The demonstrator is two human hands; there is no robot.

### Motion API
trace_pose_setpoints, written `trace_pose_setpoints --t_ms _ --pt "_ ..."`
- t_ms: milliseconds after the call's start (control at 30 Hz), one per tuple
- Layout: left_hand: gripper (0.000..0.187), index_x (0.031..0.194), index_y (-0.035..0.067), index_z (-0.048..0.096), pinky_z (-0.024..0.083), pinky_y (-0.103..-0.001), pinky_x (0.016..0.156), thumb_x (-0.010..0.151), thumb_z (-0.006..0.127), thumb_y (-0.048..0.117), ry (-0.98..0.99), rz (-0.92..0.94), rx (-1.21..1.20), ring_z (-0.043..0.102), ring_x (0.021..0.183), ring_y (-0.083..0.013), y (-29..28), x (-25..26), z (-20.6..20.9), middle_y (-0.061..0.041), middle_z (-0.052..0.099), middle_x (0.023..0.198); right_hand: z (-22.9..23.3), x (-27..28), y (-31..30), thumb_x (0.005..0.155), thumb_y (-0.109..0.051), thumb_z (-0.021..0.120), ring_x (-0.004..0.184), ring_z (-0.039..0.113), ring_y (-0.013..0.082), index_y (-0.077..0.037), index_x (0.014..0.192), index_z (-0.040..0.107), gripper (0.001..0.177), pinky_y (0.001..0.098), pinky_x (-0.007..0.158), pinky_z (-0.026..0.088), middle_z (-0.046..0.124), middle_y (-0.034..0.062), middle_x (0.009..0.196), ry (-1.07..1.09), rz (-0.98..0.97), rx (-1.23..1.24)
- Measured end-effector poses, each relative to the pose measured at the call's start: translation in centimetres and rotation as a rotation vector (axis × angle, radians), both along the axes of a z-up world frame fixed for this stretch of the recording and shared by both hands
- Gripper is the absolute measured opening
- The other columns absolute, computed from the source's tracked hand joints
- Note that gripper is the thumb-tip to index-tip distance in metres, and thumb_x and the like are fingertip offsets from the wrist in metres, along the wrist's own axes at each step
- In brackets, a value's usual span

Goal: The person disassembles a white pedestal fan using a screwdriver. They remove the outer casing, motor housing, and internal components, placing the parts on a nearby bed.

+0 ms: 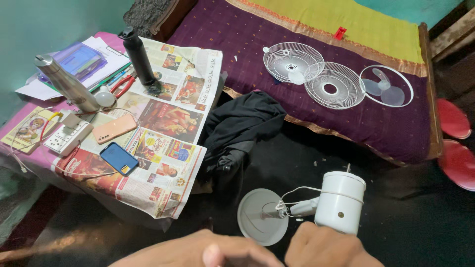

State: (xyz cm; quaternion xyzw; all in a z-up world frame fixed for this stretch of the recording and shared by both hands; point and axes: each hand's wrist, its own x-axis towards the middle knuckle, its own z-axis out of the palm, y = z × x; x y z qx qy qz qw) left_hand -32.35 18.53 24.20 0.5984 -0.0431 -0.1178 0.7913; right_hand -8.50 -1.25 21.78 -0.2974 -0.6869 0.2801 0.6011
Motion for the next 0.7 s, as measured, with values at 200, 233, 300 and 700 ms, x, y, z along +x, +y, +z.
trace_pose_setpoints --t_ms 200,233,300,700 --pt "0.039 0.142 0.011 0.059 0.053 -0.03 0.097 0.104 0.05 0.015 0.006 -0.128 0.396 0.072 0.112 -0.0137 1.7 0.7 -2.4 -0.005 0.071 0.122 0.5 -1.6 6.4 0.101 -0.02 0.058 0.048 0.061 0.0148 0.003 0.076 0.07 0.036 0.0298 0.043 0.041 0.077 0.0165 0.083 -0.034 0.099 0.127" --pt "0.041 0.143 0.012 0.059 0.053 -0.03 0.098 0.103 0.051 0.015 0.024 -0.119 0.369 0.071 0.114 -0.0134 2.5 0.2 -2.4 -0.004 0.072 0.123 0.7 -1.7 7.0 0.102 -0.019 0.058 0.047 0.061 0.0151 0.004 0.076 0.07 0.037 0.0288 0.04 0.041 0.077 0.0176 0.083 -0.039 0.101 0.139" --pt "0.043 0.144 0.011 0.059 0.053 -0.031 0.097 0.102 0.051 0.016 -0.014 -0.085 0.362 0.071 0.113 -0.0144 4.1 0.0 -2.4 -0.005 0.072 0.123 0.5 -1.9 8.7 0.1 -0.022 0.06 0.04 0.057 0.0125 0.002 0.071 0.073 0.04 0.0278 0.037 0.038 0.081 0.0188 0.079 -0.029 0.03 0.164" --pt "0.055 0.127 0.002 0.064 0.054 -0.044 0.073 0.095 0.063 0.047 -0.196 0.62 1.279 0.068 0.089 -0.0354 26.8 7.4 -14.5 -0.02 0.068 0.102 -8.3 8.6 27.9 0.103 -0.059 0.048 0.046 0.038 0.0005 0.0 0.1 0.073 0.064 0.0197 0.043 0.027 0.065 0.003 0.075 0.081 -0.779 -0.272"
